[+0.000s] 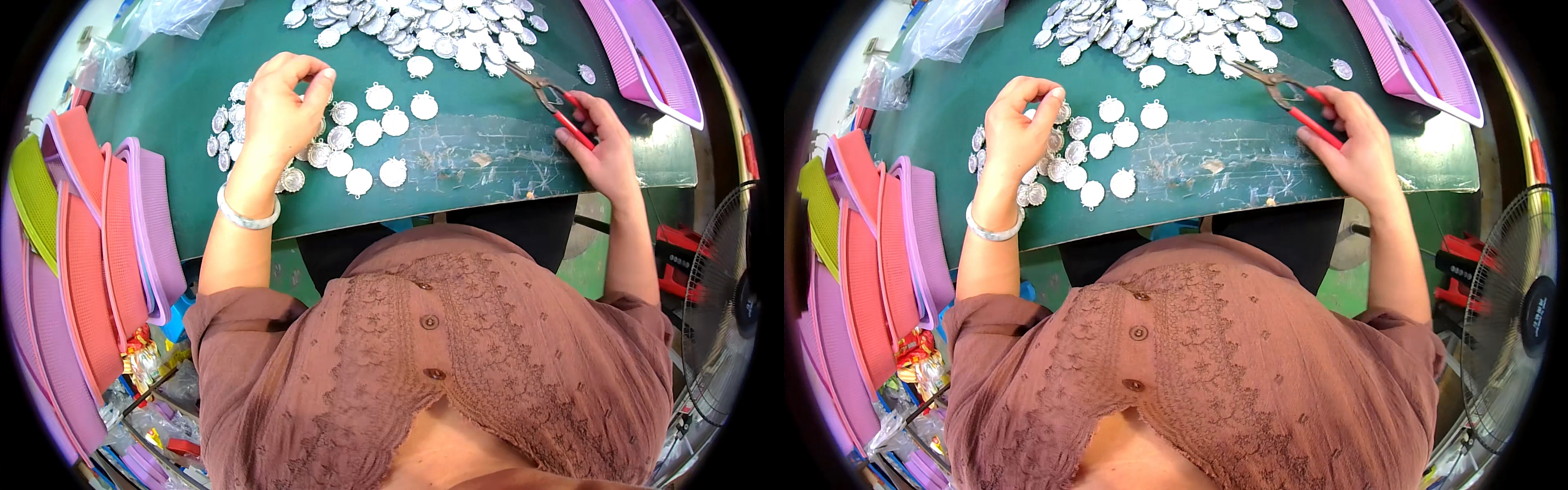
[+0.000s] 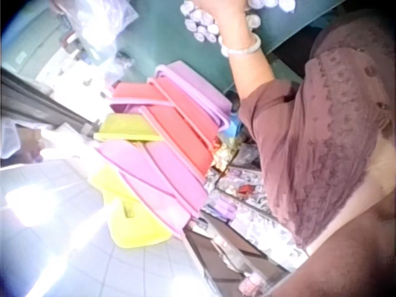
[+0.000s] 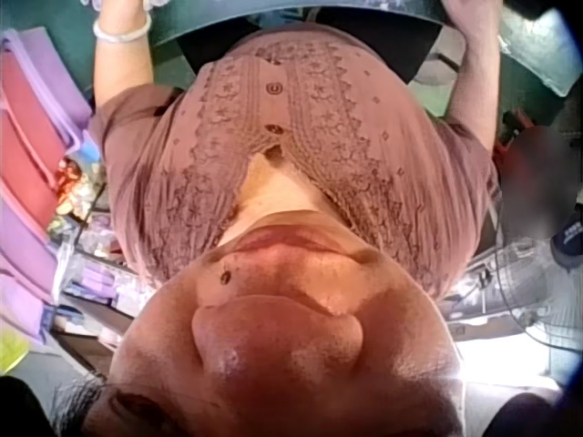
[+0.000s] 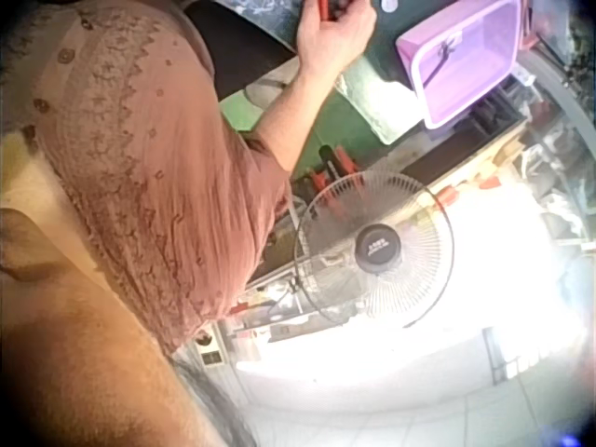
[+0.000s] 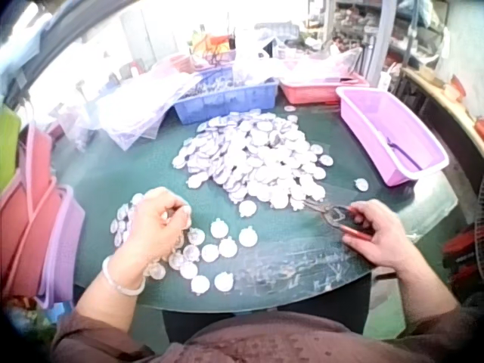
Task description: The person uses pliers to attach small metal loops to silver circular pendants on a green table. They repeatedly pick up pendants, secure the loops, and place the finished pieces into a yellow basket.
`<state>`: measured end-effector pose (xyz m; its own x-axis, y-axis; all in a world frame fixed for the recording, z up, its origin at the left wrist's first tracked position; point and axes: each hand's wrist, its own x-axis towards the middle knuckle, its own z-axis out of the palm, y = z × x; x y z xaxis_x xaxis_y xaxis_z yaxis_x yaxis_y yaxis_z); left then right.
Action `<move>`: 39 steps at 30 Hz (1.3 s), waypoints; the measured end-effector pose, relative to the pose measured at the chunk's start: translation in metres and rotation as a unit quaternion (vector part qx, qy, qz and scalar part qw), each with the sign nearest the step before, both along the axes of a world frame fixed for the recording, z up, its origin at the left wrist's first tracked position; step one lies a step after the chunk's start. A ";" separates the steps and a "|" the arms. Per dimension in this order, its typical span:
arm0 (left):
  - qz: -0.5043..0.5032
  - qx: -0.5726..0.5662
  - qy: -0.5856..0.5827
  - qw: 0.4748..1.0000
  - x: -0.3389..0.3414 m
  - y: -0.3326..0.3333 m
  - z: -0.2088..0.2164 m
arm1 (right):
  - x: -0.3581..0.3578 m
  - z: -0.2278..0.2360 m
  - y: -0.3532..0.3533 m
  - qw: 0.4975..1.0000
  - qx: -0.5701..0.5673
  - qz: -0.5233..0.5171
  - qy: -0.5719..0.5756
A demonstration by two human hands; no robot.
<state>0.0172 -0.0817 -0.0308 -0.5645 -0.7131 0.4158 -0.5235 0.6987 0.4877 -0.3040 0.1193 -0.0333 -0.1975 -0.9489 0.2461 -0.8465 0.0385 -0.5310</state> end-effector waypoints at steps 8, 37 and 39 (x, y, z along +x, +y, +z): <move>0.000 -0.007 0.035 0.999 -0.004 -0.004 -0.008 | -0.036 -0.005 0.009 0.976 0.032 0.040 0.212; -0.083 -0.116 -0.157 0.977 0.067 0.091 -0.017 | -0.193 -0.202 0.260 0.642 0.078 -0.698 -0.308; -0.065 -0.132 -0.161 0.976 0.067 0.092 -0.019 | -0.224 -0.206 0.265 0.605 0.122 -0.716 -0.328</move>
<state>0.0840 0.0103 -0.0496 -0.7744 -0.5189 0.3621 -0.5184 0.8484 0.1071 -0.5279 0.3845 -0.2392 -0.8389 0.3167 -0.4427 0.5354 0.6269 -0.5660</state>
